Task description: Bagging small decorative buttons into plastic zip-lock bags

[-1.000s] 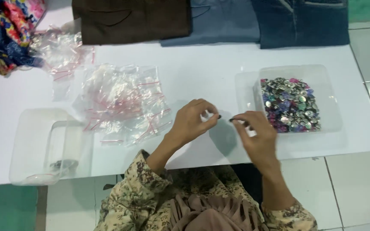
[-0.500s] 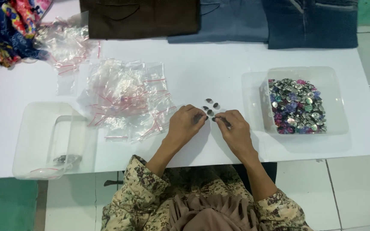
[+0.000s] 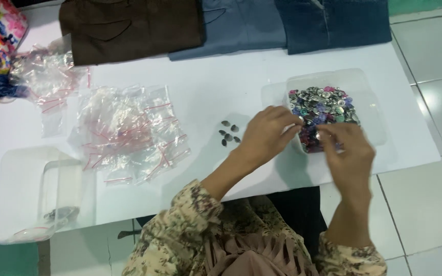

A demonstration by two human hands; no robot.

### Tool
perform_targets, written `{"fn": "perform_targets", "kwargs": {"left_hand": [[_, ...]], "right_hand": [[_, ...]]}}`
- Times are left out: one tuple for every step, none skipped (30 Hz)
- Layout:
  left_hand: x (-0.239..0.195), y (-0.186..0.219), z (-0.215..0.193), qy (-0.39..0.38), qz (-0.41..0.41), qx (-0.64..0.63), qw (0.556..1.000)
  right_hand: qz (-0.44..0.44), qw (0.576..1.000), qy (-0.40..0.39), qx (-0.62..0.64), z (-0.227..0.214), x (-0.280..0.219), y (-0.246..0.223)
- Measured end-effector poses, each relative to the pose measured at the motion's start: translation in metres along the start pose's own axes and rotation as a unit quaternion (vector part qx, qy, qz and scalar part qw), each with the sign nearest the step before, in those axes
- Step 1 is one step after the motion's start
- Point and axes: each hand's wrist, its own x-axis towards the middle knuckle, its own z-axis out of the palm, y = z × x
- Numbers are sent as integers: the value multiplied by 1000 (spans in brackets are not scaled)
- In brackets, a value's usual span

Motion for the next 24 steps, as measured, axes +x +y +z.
{"fn": "perform_targets", "kwargs": {"left_hand": [[8,-1,14,-3,2,-2,1000],[16,-1,29,-48,25,23,998],[25,-2,42,-91,50,49,993],[31,-1,50,-93,54,48,993],[38,1,58,-134,56,94,985],[44,2,66,-175,60,141,973],[45,-1,78,-177,62,139,972],[46,-4,89,-168,65,173,968],[47,-8,100,-159,69,207,963],[49,-11,106,-160,71,206,963],[49,-14,112,-161,74,228,957],[49,-17,117,-163,77,250,951],[51,-17,117,-164,78,250,951],[52,-17,118,-147,96,263,949],[52,-17,118,-131,112,275,946],[53,-18,121,-133,111,275,946],[55,-19,125,-129,114,293,940],[56,-20,128,-126,117,311,935],[55,-21,129,-126,117,311,935],[54,-21,130,-94,135,278,946],[53,-22,131,-62,153,244,955],[52,-19,130,-62,154,244,955],[52,-16,129,-53,156,254,953],[52,-13,128,-44,158,265,950]], "right_hand": [[3,1000,2,-1,-6,2,15],[39,997,-29,-59,-11,3,29],[74,989,-59,-116,-17,5,43],[76,989,-56,-118,-18,7,53],[100,983,-96,-123,-19,7,64],[123,975,-136,-128,-21,8,74],[126,974,-135,-129,-19,9,78],[124,969,-159,-143,-18,9,82],[122,963,-183,-157,-16,10,86],[124,963,-181,-157,-17,13,84],[140,958,-191,-161,-18,15,81],[156,953,-201,-165,-18,18,78],[157,953,-200,-164,-17,19,80],[152,947,-208,-191,-17,20,82],[147,940,-218,-218,-16,19,84],[148,940,-218,-217,-15,20,84],[146,930,-232,-244,-15,21,84],[144,920,-245,-270,-14,22,84],[144,920,-245,-271,-12,22,87],[118,921,-227,-293,-9,21,89],[94,922,-208,-314,-6,20,91],[94,922,-208,-314,-5,19,93],[118,930,-203,-284,-3,19,95],[141,936,-198,-253,-2,19,97]]}}
